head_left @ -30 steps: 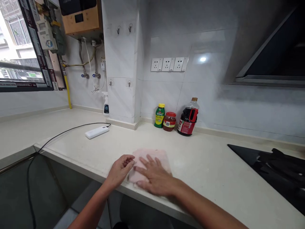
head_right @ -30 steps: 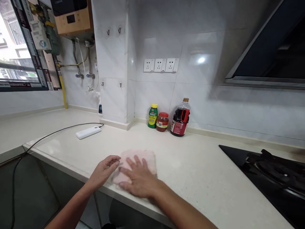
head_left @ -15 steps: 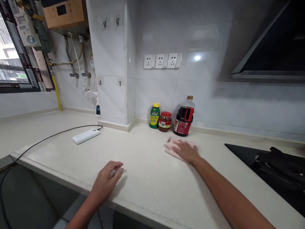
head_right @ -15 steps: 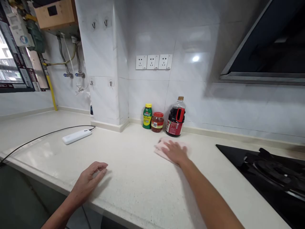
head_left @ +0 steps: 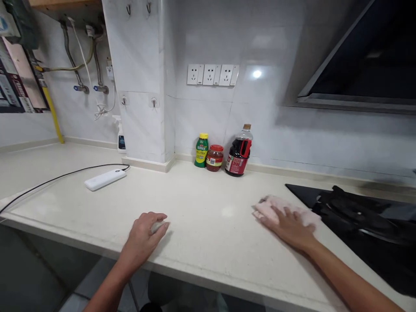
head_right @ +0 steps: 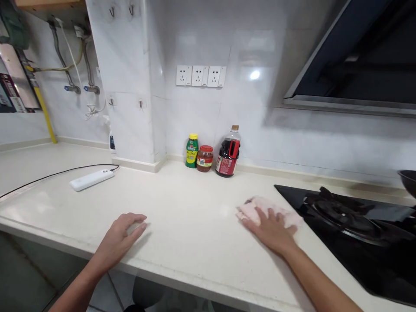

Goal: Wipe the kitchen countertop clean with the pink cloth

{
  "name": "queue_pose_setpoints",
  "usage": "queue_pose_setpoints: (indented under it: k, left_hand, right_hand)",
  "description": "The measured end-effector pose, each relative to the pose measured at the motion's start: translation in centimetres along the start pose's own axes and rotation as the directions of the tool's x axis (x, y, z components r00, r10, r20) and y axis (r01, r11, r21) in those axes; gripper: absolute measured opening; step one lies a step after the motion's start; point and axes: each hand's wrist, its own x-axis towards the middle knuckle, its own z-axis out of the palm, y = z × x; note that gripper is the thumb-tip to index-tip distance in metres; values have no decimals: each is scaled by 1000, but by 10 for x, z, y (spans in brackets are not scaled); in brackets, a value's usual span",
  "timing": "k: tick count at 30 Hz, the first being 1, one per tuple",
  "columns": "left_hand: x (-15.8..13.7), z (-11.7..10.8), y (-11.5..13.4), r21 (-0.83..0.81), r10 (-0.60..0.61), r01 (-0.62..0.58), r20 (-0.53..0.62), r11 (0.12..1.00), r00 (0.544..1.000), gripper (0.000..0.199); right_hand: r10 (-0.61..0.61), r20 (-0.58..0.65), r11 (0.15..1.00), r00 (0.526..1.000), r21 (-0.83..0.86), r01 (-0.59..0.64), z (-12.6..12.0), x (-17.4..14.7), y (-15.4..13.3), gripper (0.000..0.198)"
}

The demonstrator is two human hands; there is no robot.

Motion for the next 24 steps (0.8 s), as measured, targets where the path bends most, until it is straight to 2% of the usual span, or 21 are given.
queue_pose_setpoints:
  k: [2, 3, 5, 7, 8, 11, 12, 13, 14, 15, 16, 18, 20, 21, 24]
  left_hand:
    - [-1, 2, -1, 49, 20, -21, 10, 999, 1000, 41]
    - [-1, 2, -1, 65, 27, -28, 11, 998, 1000, 42]
    - [-2, 3, -2, 87, 35, -36, 16, 996, 999, 42]
    - [-3, 3, -4, 104, 49, -50, 13, 993, 999, 42]
    - [-3, 3, -5, 111, 59, -59, 6, 992, 998, 42]
    - [0, 3, -11, 115, 90, -88, -12, 989, 996, 42]
    - [1, 3, -13, 113, 92, -90, -15, 990, 996, 42]
    - [2, 3, -14, 109, 89, -87, -18, 990, 996, 42]
    - [3, 3, -14, 107, 83, -80, -23, 991, 996, 42]
    - [3, 2, -14, 107, 74, -70, -29, 992, 997, 43]
    - [3, 1, -12, 108, 61, -58, -33, 993, 998, 44]
    - [2, 0, -9, 109, 41, -37, -30, 993, 999, 45]
    - [1, -2, -5, 109, 31, -28, -21, 994, 999, 45]
    - [0, -3, -4, 111, 31, -29, -19, 993, 999, 45]
    - [0, -3, -4, 127, 56, -54, -14, 991, 998, 43]
  right_hand:
    - [-128, 104, 989, 986, -54, 134, 1, -32, -35, 93]
    - [-225, 155, 971, 962, -43, 235, -1, -49, -55, 89]
    - [-421, 219, 906, 880, 54, 420, -7, -85, -96, 81]
    - [-608, 252, 794, 753, 191, 577, -13, -117, -134, 73]
    - [-694, 253, 720, 674, 261, 643, -15, -130, -150, 69]
    - [-885, 162, 462, 437, 426, 777, -15, -153, -183, 63]
    - [-913, 123, 400, 388, 456, 795, -14, -153, -188, 62]
    - [-925, 95, 367, 367, 471, 803, -14, -150, -190, 61]
    - [-923, 77, 367, 377, 471, 802, -13, -143, -187, 59]
    - [-905, 70, 403, 419, 458, 793, -13, -132, -180, 57]
    - [-871, 72, 468, 486, 427, 774, -14, -120, -168, 54]
    - [-733, 72, 661, 677, 309, 683, -16, -92, -130, 50]
    - [-501, 54, 861, 864, 134, 491, -18, -68, -76, 51]
    - [-395, 33, 916, 918, 92, 390, -19, -59, -44, 57]
    - [-154, -72, 988, 985, -15, 153, -15, -58, 55, 64]
